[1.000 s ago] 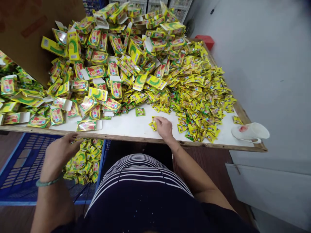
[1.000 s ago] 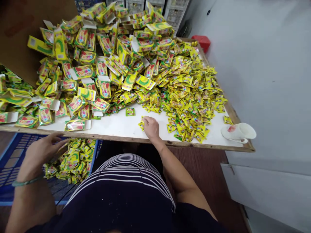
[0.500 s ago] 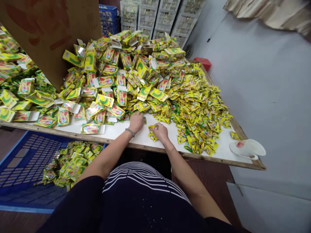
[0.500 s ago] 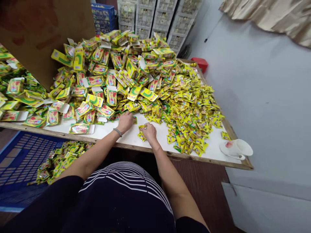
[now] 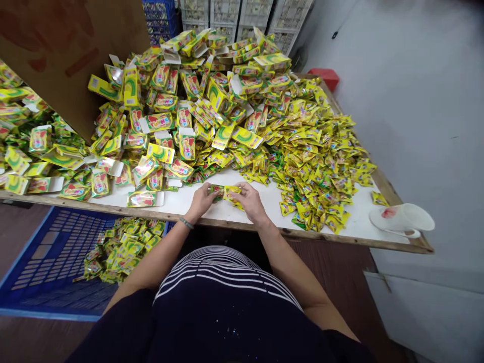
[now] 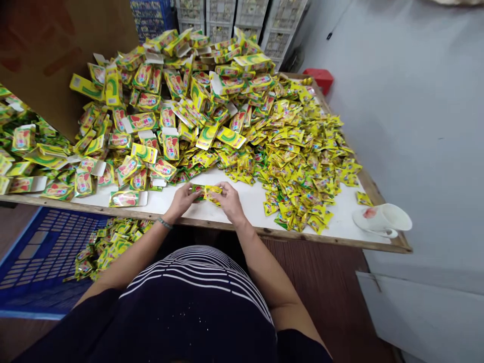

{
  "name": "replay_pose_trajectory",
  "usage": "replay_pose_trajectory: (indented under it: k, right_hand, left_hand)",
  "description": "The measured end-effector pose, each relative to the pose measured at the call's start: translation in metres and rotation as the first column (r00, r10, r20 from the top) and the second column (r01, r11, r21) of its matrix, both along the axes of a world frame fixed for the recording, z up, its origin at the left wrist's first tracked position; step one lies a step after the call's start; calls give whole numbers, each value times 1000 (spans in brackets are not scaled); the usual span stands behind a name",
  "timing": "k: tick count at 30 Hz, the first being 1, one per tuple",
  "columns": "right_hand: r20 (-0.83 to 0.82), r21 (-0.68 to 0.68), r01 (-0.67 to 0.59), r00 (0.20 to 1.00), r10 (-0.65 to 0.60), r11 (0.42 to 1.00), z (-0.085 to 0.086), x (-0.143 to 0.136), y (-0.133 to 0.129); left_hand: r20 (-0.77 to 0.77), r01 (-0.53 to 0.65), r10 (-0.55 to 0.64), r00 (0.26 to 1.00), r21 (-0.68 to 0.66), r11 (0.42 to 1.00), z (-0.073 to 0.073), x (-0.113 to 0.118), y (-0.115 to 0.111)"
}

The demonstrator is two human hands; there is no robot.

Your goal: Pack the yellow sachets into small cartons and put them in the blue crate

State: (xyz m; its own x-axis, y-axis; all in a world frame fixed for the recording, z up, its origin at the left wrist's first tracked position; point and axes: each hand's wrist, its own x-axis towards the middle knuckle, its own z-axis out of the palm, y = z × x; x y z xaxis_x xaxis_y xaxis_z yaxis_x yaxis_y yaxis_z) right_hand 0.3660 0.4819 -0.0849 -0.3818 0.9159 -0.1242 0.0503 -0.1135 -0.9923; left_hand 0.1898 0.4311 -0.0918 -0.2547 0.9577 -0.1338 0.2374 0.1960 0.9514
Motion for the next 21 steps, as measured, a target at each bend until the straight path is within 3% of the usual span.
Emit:
replay_pose_trajectory:
  k: [3, 8, 13, 17, 21]
  right_hand:
    - [10, -7, -46, 999, 46, 999, 5, -12, -9]
    - [123, 122, 10, 992, -25, 992, 7, -22, -24]
    - [200, 257, -1, 978, -52, 966, 3, -33, -39]
    - [104, 126, -27, 994, 14, 992, 0, -35, -43]
    - [167, 93, -161, 975, 144, 983, 2, -36, -46]
  left_hand:
    - [430, -1, -2, 903, 7, 1000, 1, 5, -23]
    - [620, -4, 23, 785, -31, 1000, 15, 3, -47]
    - [636, -168, 166, 754, -57, 984, 16, 4, -49]
    - [625, -272, 240, 743, -47, 961, 9, 7, -49]
    - [524, -288, 211, 825, 68, 955, 8, 5, -55]
